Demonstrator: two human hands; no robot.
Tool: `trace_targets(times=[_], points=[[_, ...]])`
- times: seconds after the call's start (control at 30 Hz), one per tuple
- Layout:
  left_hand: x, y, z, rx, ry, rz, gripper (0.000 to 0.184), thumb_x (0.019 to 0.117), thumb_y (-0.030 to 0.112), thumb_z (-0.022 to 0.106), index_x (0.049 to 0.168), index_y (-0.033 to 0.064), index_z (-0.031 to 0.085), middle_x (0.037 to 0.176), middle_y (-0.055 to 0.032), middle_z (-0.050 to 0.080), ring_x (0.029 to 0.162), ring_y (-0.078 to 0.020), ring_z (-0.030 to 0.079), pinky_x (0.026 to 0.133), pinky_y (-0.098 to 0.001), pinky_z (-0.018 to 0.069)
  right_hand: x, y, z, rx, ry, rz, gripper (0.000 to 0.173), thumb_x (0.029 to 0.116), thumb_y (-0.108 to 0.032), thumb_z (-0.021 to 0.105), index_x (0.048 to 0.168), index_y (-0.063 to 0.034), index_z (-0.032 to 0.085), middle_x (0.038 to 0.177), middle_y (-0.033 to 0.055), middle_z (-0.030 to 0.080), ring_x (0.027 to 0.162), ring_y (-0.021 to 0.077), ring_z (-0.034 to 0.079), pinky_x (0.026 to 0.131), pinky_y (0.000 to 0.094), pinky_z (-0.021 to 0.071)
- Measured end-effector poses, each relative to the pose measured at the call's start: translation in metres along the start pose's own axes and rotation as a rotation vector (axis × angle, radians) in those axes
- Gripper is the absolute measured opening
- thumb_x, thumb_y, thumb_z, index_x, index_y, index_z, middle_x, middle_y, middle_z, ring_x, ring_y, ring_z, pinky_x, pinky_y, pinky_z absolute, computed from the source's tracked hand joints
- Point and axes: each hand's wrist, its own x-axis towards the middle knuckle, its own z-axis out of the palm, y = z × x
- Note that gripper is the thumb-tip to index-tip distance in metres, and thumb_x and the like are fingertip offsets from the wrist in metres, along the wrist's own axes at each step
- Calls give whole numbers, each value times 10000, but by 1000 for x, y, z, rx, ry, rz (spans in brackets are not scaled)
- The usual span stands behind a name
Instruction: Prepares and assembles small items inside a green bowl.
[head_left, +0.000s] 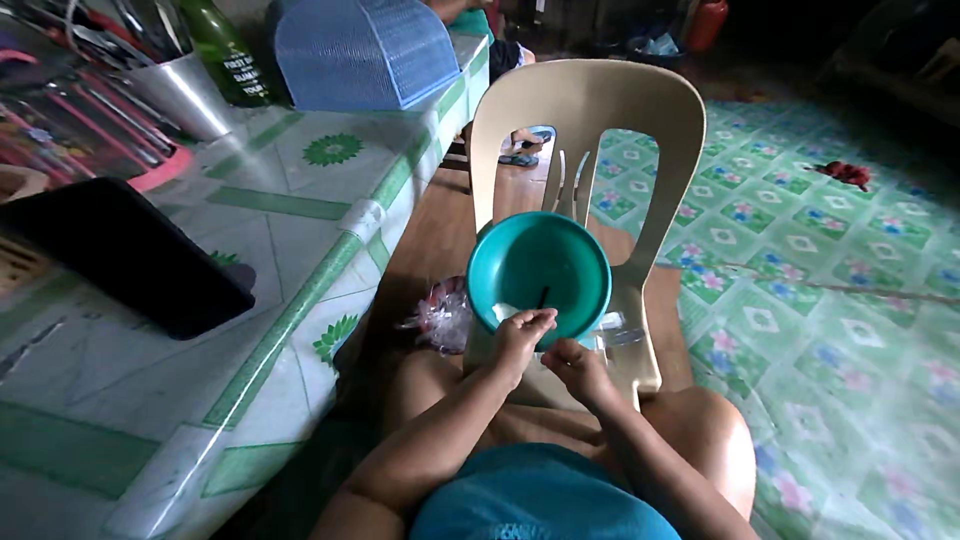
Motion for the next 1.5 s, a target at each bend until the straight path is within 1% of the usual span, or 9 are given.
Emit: trace_targets(times=[0.27,0.5,0.67,0.77,0.9,1.0,1.1,1.27,1.5], points=[[-4,-5,5,-61,131,22,117,917,129,759,939,21,718,899,-45,723,871,-104,683,845,-285,567,0,7,6,-56,-40,-61,255,997,-206,631,996,28,734,1017,152,698,990,220,667,929,405,542],[-7,-13,10,-187,207,-39,238,1054,188,577,1033,-14,700,953,-39,726,890,-93,662,851,-258,534,-3,12,11,-54,-81,-69,248,998,-188,627,988,39,726,989,156,698,945,218,669,897,408,547],[-5,-31,10,-153,268,12,217,963,208,717,834,44,661,773,-13,639,747,-102,603,734,-281,516,-3,31,23,-18,-61,-110,232,989,-228,649,967,-17,742,930,91,706,876,162,678,837,390,571],[-7,-30,11,-161,261,-23,333,1058,259,568,791,65,614,704,8,590,686,-99,568,689,-267,489,-4,26,23,-15,-135,-102,252,999,-209,635,988,20,739,969,128,704,948,200,667,905,409,543],[-7,-33,12,-199,217,-61,437,1116,319,407,785,83,568,663,14,539,654,-112,553,677,-274,493,-7,19,24,-18,-179,-98,264,1005,-192,628,986,49,733,991,158,699,987,226,661,935,402,529],[-6,-28,4,-245,87,-110,462,1127,359,341,958,31,618,804,-17,601,779,-126,621,792,-306,548,-8,12,22,111,-135,95,232,1016,-180,616,1007,35,701,953,100,675,865,138,629,832,349,533],[-6,-23,-4,-151,-51,-61,269,1070,213,522,1168,-9,639,1033,-54,672,920,-110,652,875,-295,551,-8,12,19,199,-77,163,220,1024,-189,611,1009,17,688,894,45,651,799,71,595,781,293,518],[-5,-23,-5,-40,81,-1,199,993,211,665,976,14,690,866,-19,685,810,-86,647,811,-276,548,-10,7,18,149,-106,84,217,1010,-185,629,994,21,693,886,41,655,800,57,592,782,271,515],[-6,-25,2,-39,105,-49,366,1103,275,458,916,30,654,773,2,615,745,-85,595,759,-258,513,-11,10,22,193,-130,53,178,996,-158,640,946,2,699,854,-1,642,768,16,575,744,225,501]])
